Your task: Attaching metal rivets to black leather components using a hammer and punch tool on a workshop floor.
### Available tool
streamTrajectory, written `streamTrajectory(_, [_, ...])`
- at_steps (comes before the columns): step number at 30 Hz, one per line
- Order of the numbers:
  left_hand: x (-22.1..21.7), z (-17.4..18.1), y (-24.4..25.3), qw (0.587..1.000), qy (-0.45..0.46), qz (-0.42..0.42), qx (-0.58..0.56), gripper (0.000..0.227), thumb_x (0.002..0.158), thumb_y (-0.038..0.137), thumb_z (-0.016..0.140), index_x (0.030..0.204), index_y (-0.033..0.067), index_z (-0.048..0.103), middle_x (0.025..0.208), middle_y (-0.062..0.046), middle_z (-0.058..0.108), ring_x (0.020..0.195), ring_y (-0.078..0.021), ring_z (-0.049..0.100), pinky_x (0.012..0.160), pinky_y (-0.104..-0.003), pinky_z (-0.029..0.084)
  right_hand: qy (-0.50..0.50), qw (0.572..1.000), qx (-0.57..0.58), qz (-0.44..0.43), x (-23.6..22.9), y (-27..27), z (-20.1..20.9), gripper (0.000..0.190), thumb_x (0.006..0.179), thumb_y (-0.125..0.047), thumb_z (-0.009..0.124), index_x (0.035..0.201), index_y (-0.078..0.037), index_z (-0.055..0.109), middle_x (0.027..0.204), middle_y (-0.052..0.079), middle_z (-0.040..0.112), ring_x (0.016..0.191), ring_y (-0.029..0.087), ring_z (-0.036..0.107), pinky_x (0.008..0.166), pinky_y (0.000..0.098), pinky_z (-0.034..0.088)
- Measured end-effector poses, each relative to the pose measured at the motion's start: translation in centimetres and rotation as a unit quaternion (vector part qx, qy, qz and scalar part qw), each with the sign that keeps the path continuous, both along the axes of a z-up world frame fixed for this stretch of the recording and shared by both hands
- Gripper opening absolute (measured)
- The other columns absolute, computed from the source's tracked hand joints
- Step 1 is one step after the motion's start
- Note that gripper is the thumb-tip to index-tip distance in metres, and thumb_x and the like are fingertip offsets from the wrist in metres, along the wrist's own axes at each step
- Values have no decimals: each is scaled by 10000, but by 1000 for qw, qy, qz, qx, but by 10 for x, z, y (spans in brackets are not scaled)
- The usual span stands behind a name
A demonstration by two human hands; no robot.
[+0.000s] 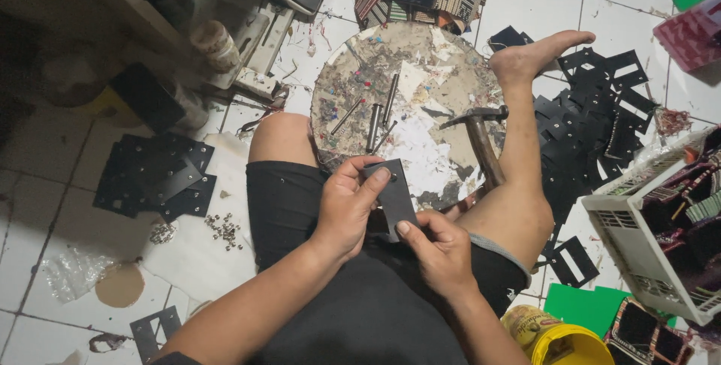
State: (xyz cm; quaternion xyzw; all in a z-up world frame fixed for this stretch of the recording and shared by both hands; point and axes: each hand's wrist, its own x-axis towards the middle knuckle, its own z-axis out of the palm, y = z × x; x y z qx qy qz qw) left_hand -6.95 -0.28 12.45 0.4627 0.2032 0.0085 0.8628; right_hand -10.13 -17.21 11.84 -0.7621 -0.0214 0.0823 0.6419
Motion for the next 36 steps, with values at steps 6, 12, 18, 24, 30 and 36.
streamTrajectory(6, [-1, -3, 3, 998, -48, -26, -24, 255, 955, 117, 713, 1200, 54, 676, 926, -81, 698, 819, -115, 643, 746, -240, 543, 26, 994, 33, 100, 10, -8, -7, 413, 958, -243, 670, 1301, -17, 634, 1247, 57, 692, 1149, 136, 617, 1029, 300, 473])
streamTrajectory(12, [-10, -2, -11, 988, -57, -55, -133, 373, 968, 89, 704, 1300, -64, 632, 859, -151, 729, 732, -161, 723, 636, -270, 631, 86, 960, 264, -27, 18, -4, -34, 188, 962, 3, 653, 1090, 115, 734, 913, 198, 752, 832, 235, 723, 771, 391, 608])
streamTrajectory(18, [-16, -30, -22, 982, -87, -70, -152, 404, 1033, 114, 594, 1404, -44, 570, 823, -210, 717, 728, -226, 758, 632, -328, 664, 128, 943, 296, -85, 5, 1, -45, 130, 950, 2, 677, 1030, 95, 720, 842, 174, 739, 763, 215, 712, 706, 389, 618])
streamTrajectory(24, [-21, -41, -25, 951, -91, -54, 290, 345, 859, 303, 804, 1104, 140, 624, 894, -1, 628, 785, -107, 564, 745, -274, 489, -336, 915, -225, -11, 16, 7, 15, 63, 977, -96, 715, 953, -38, 712, 909, 71, 732, 795, 199, 674, 738, 302, 500])
streamTrajectory(30, [-22, -24, -10, 952, -159, -87, 247, 277, 1004, 369, 644, 923, 117, 726, 866, -7, 695, 818, -114, 644, 745, -300, 483, -176, 978, -116, 5, 15, 0, -1, 133, 1056, -106, 605, 985, -13, 670, 911, 58, 665, 872, 131, 593, 845, 277, 487])
streamTrajectory(36, [-16, -61, -26, 995, -41, -60, 71, 213, 1035, 271, 601, 996, 82, 693, 823, -75, 670, 636, -116, 628, 545, -242, 527, 24, 994, 59, -93, 22, -17, -52, 96, 1024, -195, 624, 1041, -100, 619, 860, -21, 559, 796, 67, 497, 708, 197, 417])
